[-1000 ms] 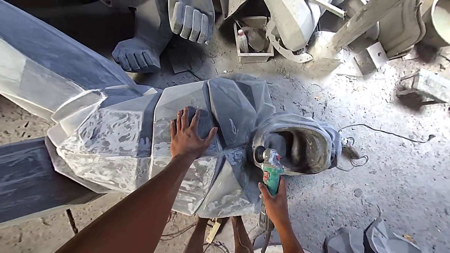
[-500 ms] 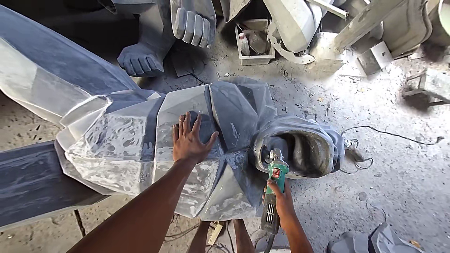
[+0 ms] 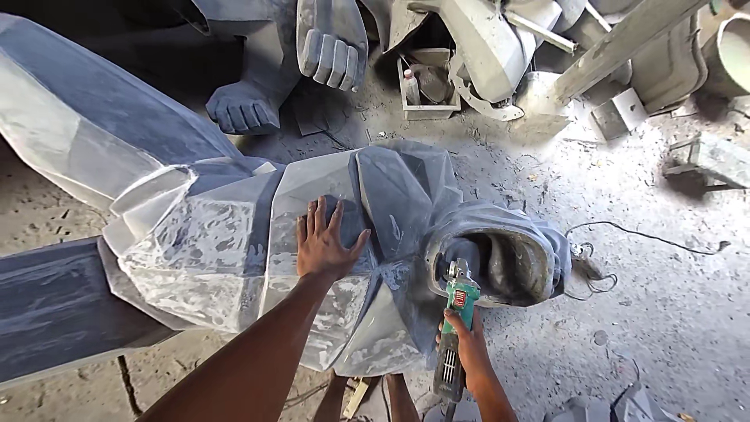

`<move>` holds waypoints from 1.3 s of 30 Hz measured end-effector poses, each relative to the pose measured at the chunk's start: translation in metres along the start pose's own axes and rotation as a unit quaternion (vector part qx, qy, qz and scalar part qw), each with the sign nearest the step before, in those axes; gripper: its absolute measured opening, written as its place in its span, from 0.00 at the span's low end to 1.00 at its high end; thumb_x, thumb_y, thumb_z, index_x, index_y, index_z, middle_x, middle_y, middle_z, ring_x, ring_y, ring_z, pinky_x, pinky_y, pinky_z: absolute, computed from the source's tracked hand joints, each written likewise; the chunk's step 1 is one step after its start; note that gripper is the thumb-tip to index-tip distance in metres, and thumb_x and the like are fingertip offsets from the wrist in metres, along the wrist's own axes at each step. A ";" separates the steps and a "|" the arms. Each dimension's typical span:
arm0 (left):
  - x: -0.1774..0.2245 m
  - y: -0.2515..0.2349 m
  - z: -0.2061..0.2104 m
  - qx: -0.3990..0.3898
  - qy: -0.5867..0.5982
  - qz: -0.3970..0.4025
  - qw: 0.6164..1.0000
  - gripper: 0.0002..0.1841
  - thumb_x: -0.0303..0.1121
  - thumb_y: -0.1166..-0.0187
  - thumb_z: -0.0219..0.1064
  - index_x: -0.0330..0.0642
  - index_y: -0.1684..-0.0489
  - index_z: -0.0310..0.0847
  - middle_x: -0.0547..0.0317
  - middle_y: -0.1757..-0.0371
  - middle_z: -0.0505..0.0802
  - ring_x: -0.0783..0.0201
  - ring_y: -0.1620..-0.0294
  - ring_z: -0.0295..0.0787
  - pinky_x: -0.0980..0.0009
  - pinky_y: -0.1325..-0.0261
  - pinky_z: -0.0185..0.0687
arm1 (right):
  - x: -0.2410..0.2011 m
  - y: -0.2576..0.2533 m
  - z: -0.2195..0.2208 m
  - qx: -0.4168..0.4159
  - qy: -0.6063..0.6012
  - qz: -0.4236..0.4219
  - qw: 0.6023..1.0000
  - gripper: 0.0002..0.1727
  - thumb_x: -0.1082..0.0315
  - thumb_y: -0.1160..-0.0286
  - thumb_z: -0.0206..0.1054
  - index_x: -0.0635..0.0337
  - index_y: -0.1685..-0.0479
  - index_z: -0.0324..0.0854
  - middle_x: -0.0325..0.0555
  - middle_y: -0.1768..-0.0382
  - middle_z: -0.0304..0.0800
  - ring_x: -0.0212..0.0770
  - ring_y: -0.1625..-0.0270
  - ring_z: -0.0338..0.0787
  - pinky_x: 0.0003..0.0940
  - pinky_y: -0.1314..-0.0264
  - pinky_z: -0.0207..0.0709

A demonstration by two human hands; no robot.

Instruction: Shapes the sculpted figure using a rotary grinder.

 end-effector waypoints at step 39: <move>-0.003 -0.002 -0.001 -0.022 0.007 -0.019 1.000 0.56 0.85 0.35 0.41 0.61 0.06 0.57 0.51 0.02 0.51 0.47 0.02 0.39 0.42 0.05 0.31 | -0.043 0.020 -0.003 0.270 0.602 -0.290 0.693 0.43 0.53 0.41 0.81 0.55 0.19 0.74 0.55 0.42 0.93 0.59 0.55 0.96 0.65 0.62 0.85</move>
Point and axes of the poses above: each hand's wrist, its own y-axis away from the middle knuckle, its own z-axis out of the palm, x = y × z, the point moved 10 cm from there along -y, towards the middle knuckle
